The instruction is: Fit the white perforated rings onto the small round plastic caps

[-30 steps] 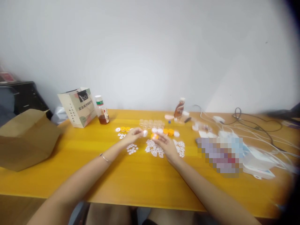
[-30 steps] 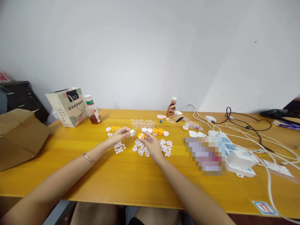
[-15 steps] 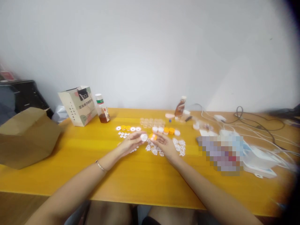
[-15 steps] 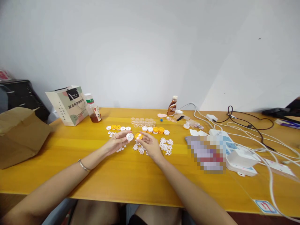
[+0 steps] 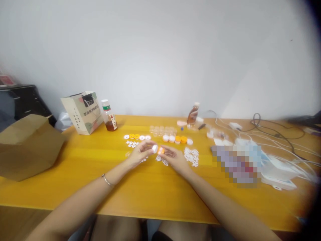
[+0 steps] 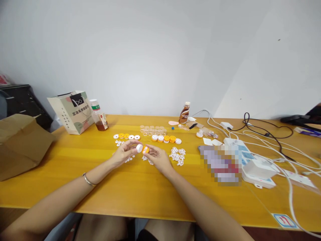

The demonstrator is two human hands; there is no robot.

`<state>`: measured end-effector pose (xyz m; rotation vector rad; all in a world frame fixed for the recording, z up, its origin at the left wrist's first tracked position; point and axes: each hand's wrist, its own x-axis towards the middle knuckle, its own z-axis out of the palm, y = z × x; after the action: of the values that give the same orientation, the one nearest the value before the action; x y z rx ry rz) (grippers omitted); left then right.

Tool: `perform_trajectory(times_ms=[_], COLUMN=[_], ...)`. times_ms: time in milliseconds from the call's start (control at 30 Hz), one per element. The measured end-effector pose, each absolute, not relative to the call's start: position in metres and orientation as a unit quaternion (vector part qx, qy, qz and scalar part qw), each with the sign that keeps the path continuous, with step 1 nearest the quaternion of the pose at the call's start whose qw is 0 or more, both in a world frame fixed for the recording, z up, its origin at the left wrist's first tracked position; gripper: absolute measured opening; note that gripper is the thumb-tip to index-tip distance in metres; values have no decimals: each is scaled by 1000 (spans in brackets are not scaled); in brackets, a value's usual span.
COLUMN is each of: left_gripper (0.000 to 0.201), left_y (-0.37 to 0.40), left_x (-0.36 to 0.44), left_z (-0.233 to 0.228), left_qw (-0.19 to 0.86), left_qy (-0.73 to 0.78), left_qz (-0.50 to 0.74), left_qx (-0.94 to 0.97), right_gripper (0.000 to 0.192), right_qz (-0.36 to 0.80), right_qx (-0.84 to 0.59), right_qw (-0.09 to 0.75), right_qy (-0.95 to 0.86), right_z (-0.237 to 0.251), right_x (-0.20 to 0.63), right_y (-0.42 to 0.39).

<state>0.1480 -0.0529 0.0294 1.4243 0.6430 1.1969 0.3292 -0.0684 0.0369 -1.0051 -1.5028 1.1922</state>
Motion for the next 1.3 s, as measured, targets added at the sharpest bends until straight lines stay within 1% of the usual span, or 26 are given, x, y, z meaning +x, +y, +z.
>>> perform_trajectory(times_ms=[133,233,400,467,700,933,1100,1300], left_gripper=[29,29,30,32,37,38,38,39], left_y=[-57,-62,-65,-66,-70,-68,-68,-67], left_x=[153,154,151,150,150,146,145,142], left_z=[29,29,33,35,40,41,40,41], left_qw=[463,401,258,226,210,232,249,248], left_qy=[284,290,292,289,254,244,242,234], left_qz=[508,484,439,430,383,374,380,355], left_qx=[669,721,810,825,863,864,857,870], right_gripper=[40,41,41,41,37,33,42,47], right_qz=[488,498,506,509,508,532,558,575], right_qx=[-403,-385,-376,-381,-399,-379,-361,-358], right_qw=[456,448,441,437,415,409,441,432], right_qy=[-625,-634,-639,-637,-640,-638,-603,-596], right_z=[35,33,29,29,35,32,28,30], right_x=[329,329,330,331,331,331,330,330], right_y=[-68,-65,-63,-63,-66,-64,-64,-66])
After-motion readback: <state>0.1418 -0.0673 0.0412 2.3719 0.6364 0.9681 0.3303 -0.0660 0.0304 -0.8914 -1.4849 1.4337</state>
